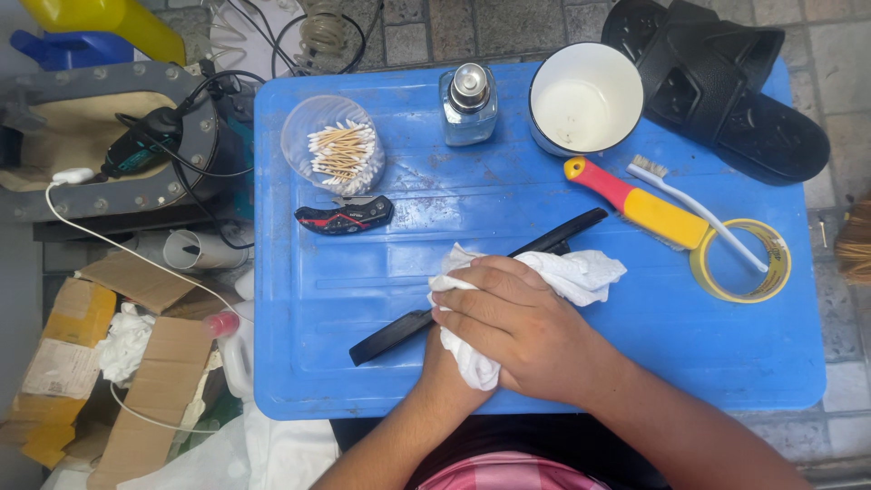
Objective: The person scrubs a black slide sandal with a toothbrush and cleaning solution, then wipes it with a white cloth. They repeat the scrubbing and wiping cycle on different parts of the sandal, including the strap and sole, while working on a blue plastic tray.
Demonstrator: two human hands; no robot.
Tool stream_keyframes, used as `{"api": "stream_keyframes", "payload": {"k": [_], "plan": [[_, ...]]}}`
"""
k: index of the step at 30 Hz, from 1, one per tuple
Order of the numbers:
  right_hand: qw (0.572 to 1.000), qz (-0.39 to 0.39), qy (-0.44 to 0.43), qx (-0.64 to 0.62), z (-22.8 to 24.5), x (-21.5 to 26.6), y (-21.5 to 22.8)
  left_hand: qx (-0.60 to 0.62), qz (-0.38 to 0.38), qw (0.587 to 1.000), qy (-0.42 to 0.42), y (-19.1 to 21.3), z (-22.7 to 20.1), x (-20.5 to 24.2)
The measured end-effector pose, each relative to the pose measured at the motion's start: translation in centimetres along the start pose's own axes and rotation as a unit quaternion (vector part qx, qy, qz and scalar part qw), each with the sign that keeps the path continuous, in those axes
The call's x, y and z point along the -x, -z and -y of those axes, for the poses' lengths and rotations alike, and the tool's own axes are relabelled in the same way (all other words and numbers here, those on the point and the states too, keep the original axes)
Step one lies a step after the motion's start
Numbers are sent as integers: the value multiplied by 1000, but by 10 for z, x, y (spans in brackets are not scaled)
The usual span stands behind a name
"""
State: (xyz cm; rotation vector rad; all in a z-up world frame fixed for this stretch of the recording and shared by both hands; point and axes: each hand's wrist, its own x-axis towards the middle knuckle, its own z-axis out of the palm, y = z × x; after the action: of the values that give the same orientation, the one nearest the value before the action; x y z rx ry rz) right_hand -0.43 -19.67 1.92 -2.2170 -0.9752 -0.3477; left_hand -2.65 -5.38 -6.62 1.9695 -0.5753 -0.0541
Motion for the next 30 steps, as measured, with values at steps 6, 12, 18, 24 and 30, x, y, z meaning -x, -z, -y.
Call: {"api": "stream_keyframes", "payload": {"k": [6,12,18,24,30], "plan": [[993,2,46,-108,-14,6,4,47,28,998,25,4,-5,-6],[993,-11,32,-112,-12,6,-2,81,86,993,-4,19,-9,6],[997,-32,66,33,-5,15,-9,-40,67,997,-2,78,-41,38],[991,-27,17,129,3,18,-20,-231,-126,960,-97,105,-35,1],[990,-59,90,93,-6,13,-20,-162,-78,984,-11,107,-18,-16]]}}
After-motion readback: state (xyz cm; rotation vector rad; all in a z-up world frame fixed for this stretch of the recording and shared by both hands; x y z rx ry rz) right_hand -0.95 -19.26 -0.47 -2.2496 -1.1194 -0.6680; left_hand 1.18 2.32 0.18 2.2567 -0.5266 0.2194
